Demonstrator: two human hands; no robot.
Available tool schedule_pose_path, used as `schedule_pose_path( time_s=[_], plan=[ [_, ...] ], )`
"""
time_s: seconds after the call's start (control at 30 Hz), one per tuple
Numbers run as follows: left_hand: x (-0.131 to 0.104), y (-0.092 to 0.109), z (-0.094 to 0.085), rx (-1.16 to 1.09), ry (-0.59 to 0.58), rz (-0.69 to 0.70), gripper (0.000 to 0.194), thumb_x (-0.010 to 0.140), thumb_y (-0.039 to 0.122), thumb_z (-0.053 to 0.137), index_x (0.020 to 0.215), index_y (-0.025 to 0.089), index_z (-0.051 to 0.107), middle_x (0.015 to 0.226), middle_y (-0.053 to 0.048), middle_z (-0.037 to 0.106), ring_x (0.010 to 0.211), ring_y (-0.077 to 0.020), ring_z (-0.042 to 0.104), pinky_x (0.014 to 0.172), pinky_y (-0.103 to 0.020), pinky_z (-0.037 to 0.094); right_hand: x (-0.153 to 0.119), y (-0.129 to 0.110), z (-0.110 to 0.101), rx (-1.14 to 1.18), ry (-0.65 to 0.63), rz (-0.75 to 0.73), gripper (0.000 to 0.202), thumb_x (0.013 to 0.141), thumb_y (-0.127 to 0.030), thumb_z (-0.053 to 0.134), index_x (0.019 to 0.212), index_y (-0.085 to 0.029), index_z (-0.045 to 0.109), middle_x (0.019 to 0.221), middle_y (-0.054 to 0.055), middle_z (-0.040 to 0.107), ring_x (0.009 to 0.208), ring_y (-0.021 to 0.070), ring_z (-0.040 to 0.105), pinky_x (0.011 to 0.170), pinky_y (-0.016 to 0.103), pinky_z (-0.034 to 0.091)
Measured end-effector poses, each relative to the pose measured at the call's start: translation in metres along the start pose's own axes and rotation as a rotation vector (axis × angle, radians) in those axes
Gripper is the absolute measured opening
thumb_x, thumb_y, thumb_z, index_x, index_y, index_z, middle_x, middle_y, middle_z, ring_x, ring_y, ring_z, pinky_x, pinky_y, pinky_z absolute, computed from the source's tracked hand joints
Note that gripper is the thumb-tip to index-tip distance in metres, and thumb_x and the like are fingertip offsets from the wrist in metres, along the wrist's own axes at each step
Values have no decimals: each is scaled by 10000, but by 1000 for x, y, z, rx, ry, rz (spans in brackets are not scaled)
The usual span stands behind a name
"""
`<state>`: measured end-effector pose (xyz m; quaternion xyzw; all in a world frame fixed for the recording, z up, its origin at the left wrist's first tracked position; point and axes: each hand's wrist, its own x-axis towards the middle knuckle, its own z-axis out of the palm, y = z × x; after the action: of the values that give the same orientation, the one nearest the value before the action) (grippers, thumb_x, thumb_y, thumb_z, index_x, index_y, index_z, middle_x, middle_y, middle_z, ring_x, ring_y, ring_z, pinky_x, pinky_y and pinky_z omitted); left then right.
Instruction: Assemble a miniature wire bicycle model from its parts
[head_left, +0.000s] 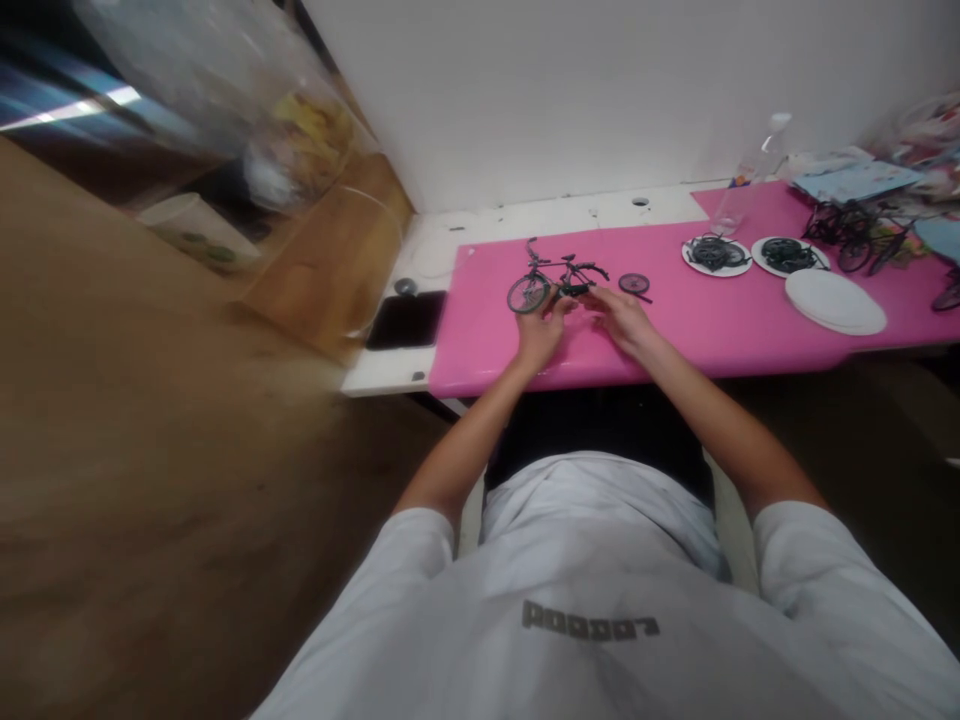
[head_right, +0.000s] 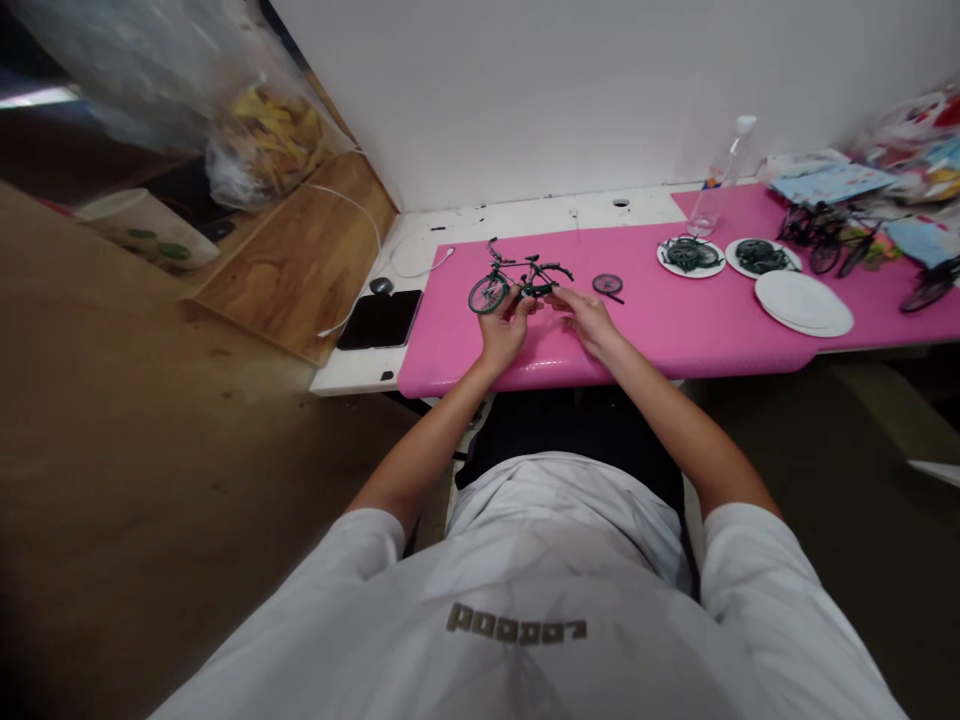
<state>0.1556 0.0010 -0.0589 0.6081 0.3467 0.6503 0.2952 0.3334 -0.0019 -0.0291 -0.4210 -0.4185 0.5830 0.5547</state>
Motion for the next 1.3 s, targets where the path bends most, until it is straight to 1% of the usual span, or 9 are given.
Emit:
schedule_pose_path(
  time_s=[0.13,0.4,0.57,0.7,0.8,0.9,1.03,1.13,1.3],
  plan=[
    [-1,-1,-1,-5,16,-22,486,989,700,788,1120,233,814,956,-75,849,869,-231,860,869,-367,692,2,3,-2,5,-9,-15,425,684,-591,1003,921,-269,858,1082,83,881,1015,246,772,786,348,557],
    [0,-8,-1,-44,37,-138,371,975,577,850,1108,231,829,944,-59,842,843,-206,841,878,-358,675,4,4,-4,7,-21,-31,358,734,-532,964,928,-253,852,1065,87,874,957,230,754,721,329,546],
    [5,-9,-1,-132,54,-194,429,956,605,859,1130,214,833,908,-68,834,805,-214,823,822,-365,663,4,3,-4,-50,-28,-34,384,787,-600,906,971,-270,836,1121,82,869,1034,260,773,743,345,571],
    [9,-5,-4,-195,9,-254,510,927,682,865,1089,200,827,919,-109,849,862,-247,837,881,-412,680,4,4,-6,-70,-43,-99,394,750,-576,966,993,-287,851,1100,57,870,1030,243,779,801,347,599],
    [11,-2,-5,-267,1,-306,533,887,692,901,1070,200,809,924,-114,854,889,-258,849,907,-429,691,3,3,-8,-135,-36,-130,431,720,-562,1002,1017,-282,864,1064,52,871,986,239,776,808,356,616],
    [12,-2,-5,-300,9,-352,533,849,681,935,1045,206,792,942,-100,855,896,-244,851,910,-405,693,0,1,-7,-218,-32,-170,457,741,-593,990,1028,-254,879,1039,68,871,960,250,771,823,377,628],
    [13,-5,-4,-317,11,-380,470,870,643,926,1001,219,771,959,-79,851,893,-214,844,895,-359,685,-6,-3,-1,-289,-33,-247,456,758,-620,971,1017,-253,891,1074,79,869,1004,282,775,834,403,632],
    [14,-6,-3,-311,5,-422,414,915,602,899,1027,230,756,1050,-90,859,955,-215,848,902,-357,680,-9,-5,3,-357,-8,-276,388,763,-593,969,978,-279,894,1072,74,864,1021,302,770,858,428,624],
    [13,1,-2,-309,-45,-451,396,993,610,824,1109,245,724,1249,-121,842,1184,-249,829,1013,-414,664,-9,-4,2,-457,25,-317,290,771,-521,972,957,-315,889,1069,79,840,1073,326,727,943,472,600]
  ],
)
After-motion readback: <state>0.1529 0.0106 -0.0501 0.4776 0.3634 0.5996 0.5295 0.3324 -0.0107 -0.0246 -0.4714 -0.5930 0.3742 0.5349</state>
